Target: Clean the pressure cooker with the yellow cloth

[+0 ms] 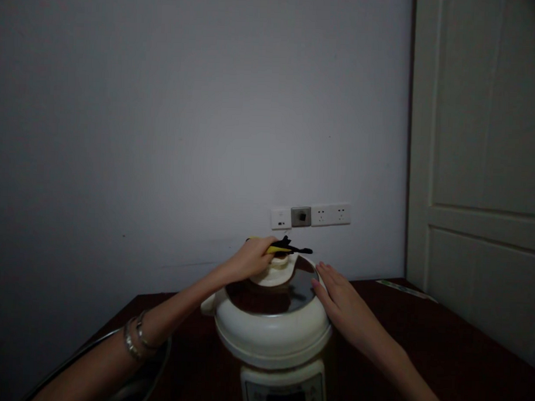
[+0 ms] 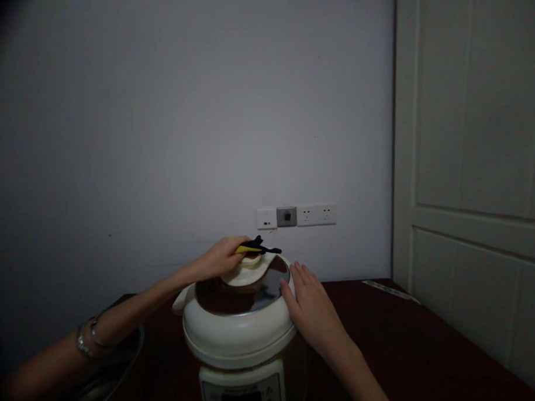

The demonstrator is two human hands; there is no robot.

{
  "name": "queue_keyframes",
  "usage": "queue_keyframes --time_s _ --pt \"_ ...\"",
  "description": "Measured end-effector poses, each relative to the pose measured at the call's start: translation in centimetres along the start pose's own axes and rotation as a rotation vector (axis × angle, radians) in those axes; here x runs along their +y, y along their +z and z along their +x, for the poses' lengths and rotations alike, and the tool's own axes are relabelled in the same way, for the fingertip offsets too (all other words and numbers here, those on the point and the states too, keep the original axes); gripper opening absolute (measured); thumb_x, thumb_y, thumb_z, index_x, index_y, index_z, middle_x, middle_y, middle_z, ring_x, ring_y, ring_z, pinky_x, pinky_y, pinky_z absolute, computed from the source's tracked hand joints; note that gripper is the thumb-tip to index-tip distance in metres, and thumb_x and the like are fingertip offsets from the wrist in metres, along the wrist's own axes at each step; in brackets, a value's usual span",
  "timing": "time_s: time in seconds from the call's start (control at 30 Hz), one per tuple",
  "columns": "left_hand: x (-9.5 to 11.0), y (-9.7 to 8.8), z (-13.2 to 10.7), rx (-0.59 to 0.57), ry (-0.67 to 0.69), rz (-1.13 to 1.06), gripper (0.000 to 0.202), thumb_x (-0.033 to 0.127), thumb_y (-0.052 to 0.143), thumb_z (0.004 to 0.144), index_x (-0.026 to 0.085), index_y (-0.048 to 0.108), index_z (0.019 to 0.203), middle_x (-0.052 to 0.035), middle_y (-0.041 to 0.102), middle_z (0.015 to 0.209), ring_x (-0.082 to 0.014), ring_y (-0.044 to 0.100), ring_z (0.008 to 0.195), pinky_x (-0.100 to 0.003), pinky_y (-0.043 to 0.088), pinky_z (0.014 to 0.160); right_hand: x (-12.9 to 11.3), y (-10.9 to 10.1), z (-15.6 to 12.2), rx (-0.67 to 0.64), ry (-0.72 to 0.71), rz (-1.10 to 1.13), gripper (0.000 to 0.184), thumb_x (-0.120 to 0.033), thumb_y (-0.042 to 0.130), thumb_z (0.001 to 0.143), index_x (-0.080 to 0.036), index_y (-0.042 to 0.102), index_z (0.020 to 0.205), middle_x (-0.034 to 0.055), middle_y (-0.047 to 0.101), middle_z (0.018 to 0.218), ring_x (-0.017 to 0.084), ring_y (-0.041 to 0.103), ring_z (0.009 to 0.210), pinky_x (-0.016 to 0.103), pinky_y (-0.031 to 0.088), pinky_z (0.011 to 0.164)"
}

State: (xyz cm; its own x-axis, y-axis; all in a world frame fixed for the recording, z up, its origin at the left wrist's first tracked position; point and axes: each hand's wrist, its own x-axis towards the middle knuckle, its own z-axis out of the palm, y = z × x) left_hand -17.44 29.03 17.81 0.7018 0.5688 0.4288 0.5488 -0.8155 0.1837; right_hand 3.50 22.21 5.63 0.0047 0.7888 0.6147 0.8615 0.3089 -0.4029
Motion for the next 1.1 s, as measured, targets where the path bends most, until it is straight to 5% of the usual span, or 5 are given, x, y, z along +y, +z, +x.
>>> queue_keyframes --time_s 0.37,0.7,0.83,0.97,1.1 --pt "-0.2 -0.6 -3.5 -0.054 0.412 0.054 0.054 -0.002 0.039 0.074 0.015 0.047 0.124 -0.0139 0.045 0.140 -0.0195 0.036 0.133 -0.046 0.031 0.109 -0.3 -0.4 0.1 -0.008 0.001 -0.009 0.076 -0.059 0.020 0.090 -0.002 0.049 0.131 0.0206 0.044 0.138 0.029 0.038 0.131 0.049 0.029 0.110" --pt "1.9 -1.9 -8.3 -0.181 0.356 0.016 0.041 0.011 0.049 0.083 0.016 0.050 0.124 -0.0135 0.054 0.131 -0.0207 0.051 0.121 -0.039 0.041 0.102 -0.2 -0.3 -0.1 -0.006 0.001 0.002 0.075 -0.059 0.021 0.090 -0.004 0.048 0.132 0.0202 0.043 0.139 0.029 0.037 0.132 0.048 0.026 0.111" --pt "2.9 -3.2 -7.8 -0.083 0.184 -0.150 0.039 0.011 0.048 0.080 0.019 0.057 0.118 -0.0066 0.066 0.114 -0.0173 0.062 0.101 -0.035 0.048 0.090 0.1 -0.5 0.1 -0.068 0.037 0.045 0.073 -0.062 0.027 0.088 -0.009 0.046 0.135 0.0185 0.041 0.141 0.029 0.034 0.133 0.050 0.024 0.111" --pt "4.4 -4.5 -5.5 0.206 0.053 -0.345 0.032 0.014 0.049 0.077 0.017 0.064 0.104 -0.0031 0.069 0.100 -0.0158 0.063 0.090 -0.032 0.050 0.082 -1.7 -2.5 1.1 0.052 0.042 0.178 0.071 -0.063 0.040 0.084 -0.017 0.041 0.138 0.0150 0.034 0.146 0.032 0.026 0.137 0.058 0.016 0.111" --pt "6.9 -3.7 -3.1 0.464 -0.063 -0.583 0.022 0.027 0.056 0.077 0.013 0.067 0.090 -0.0041 0.070 0.087 -0.0160 0.063 0.078 -0.028 0.052 0.070 -5.8 -5.4 2.3 -0.048 -0.112 0.699 0.059 -0.056 0.045 0.085 -0.023 0.046 0.134 0.0087 0.047 0.139 0.026 0.044 0.127 0.047 0.036 0.105"
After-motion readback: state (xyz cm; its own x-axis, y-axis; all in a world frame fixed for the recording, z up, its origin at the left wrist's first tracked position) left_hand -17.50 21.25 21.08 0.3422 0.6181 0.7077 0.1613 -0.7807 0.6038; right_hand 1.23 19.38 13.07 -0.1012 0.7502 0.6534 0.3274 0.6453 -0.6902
